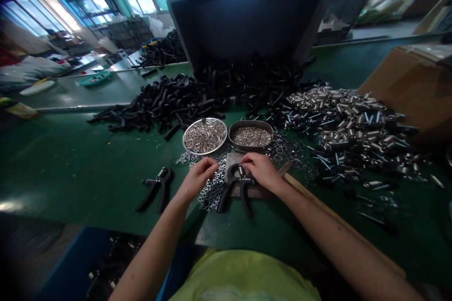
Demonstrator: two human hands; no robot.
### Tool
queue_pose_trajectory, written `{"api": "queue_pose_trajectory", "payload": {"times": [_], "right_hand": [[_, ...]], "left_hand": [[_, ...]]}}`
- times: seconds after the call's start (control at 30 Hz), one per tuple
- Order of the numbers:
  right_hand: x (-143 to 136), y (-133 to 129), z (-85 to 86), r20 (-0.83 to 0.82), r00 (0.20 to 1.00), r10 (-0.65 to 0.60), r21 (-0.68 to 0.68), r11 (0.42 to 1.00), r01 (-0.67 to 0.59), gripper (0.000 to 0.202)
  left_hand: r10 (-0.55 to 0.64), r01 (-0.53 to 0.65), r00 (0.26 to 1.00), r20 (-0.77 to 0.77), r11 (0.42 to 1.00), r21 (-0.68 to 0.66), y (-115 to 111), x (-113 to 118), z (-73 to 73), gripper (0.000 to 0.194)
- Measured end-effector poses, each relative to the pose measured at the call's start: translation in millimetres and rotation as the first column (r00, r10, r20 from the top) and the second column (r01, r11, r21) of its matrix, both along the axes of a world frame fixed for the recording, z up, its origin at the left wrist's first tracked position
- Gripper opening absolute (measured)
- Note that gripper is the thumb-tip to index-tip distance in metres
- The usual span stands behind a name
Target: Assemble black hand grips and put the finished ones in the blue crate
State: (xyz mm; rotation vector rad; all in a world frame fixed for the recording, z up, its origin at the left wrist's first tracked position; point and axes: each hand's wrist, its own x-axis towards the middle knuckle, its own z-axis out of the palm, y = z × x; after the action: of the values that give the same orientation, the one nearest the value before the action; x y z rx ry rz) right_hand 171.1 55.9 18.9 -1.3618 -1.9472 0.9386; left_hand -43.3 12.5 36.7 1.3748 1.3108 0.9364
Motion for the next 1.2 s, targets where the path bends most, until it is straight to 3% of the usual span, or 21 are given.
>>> {"api": "queue_pose_trajectory", "payload": {"times": [0.17,0.43,0.63,0.8,0.9,1.0,1.2], "right_hand": [[-1,-6,5.3,-0.024,1.0,0.017,-0.007,1.0,-0.017,0.009],[-5,-39,26.1,-0.175,0.985,-0.003,-0.006,1.0,0.002,0.023],[-5,-50,36.1,-0.202,0.978,-0.048,0.063,0.996,0.061,0.006],[12,-52,39.6,-0.352,0.921,-0.168,-0.059,0.986,0.157,0.008],[41,-49,42.2,-0.413,0.867,-0.279,-0.083,0.959,0.27,0.012],[90,-39,49.0,-0.407,0.813,-0.417,-0.012,0.892,0.452,0.018],[220,-18,78.6,-0.342,0.622,-0.705,0.203,0.591,0.781,0.027]], "left_hand": [[0.025,-0.022,0.994,0.104,0.999,-0.031,-1,3,5.1,0.018],[0.027,-0.002,0.938,0.345,0.997,-0.072,-7,22,3.8,0.023],[-0.011,0.048,0.918,0.396,0.995,-0.083,-11,40,3.4,0.024],[-0.045,0.094,0.93,0.364,0.988,-0.12,-13,52,8.9,0.032],[-0.023,0.074,0.948,0.317,0.986,-0.15,-16,53,7.1,0.037],[0.006,0.035,0.972,0.235,0.985,-0.17,-17,49,1.2,0.04],[0.018,0.009,0.992,0.128,0.978,-0.211,-10,47,-6.4,0.051]]}}
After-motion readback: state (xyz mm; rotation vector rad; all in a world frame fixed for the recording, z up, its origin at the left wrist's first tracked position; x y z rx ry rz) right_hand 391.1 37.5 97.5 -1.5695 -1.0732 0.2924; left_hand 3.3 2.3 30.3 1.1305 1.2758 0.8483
